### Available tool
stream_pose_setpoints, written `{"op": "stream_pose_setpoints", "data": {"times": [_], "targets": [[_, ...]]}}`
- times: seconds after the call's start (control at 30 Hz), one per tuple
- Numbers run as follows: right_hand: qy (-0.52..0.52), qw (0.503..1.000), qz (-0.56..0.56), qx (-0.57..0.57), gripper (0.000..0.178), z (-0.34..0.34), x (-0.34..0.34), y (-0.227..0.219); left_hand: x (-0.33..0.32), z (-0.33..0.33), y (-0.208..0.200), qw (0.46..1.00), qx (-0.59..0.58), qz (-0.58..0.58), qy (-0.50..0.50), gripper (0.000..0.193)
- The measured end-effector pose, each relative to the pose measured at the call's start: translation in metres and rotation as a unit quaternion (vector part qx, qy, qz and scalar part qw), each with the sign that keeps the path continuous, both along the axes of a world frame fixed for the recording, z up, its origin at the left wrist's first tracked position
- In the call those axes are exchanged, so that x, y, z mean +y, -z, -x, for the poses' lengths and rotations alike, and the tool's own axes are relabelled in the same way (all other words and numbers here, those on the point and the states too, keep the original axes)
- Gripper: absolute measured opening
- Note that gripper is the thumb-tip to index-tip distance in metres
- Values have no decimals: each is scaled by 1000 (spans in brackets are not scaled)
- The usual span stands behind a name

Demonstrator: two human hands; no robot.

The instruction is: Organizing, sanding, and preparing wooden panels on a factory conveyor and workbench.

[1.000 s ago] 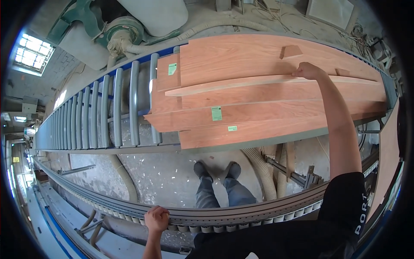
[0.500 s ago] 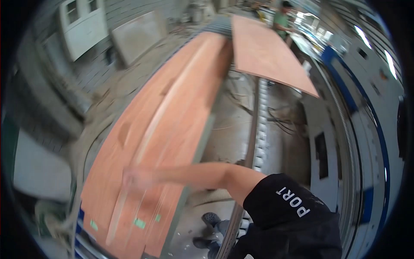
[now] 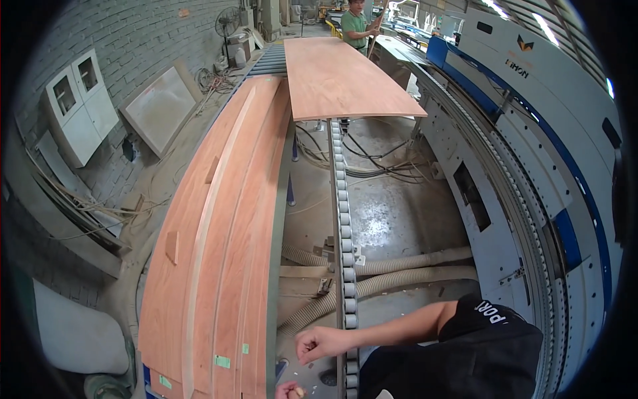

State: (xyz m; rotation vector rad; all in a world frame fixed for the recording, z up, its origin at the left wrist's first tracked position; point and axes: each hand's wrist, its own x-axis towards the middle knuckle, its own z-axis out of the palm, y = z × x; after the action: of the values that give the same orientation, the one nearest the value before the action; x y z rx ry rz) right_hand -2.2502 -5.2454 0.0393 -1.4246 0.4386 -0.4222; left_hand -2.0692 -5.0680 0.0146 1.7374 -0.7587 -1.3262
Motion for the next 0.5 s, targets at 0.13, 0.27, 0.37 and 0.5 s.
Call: {"op": "stream_pose_setpoints", "data": {"times": [0.13, 0.27, 0.37, 0.5], "targets": [[37, 999, -38, 13, 10, 9, 49, 3, -10, 35, -25, 980, 181, 50, -71, 20], [64, 994, -83, -43, 14, 6, 75, -10, 1, 56, -45, 951, 263, 99, -130, 17], [88, 979, -171, -62, 12, -1, 88, -9, 22, 51, -34, 951, 254, 110, -141, 20], [195, 890, -383, -152, 11, -1, 88, -31, 19, 50, -35, 945, 189, 210, -164, 22]]}}
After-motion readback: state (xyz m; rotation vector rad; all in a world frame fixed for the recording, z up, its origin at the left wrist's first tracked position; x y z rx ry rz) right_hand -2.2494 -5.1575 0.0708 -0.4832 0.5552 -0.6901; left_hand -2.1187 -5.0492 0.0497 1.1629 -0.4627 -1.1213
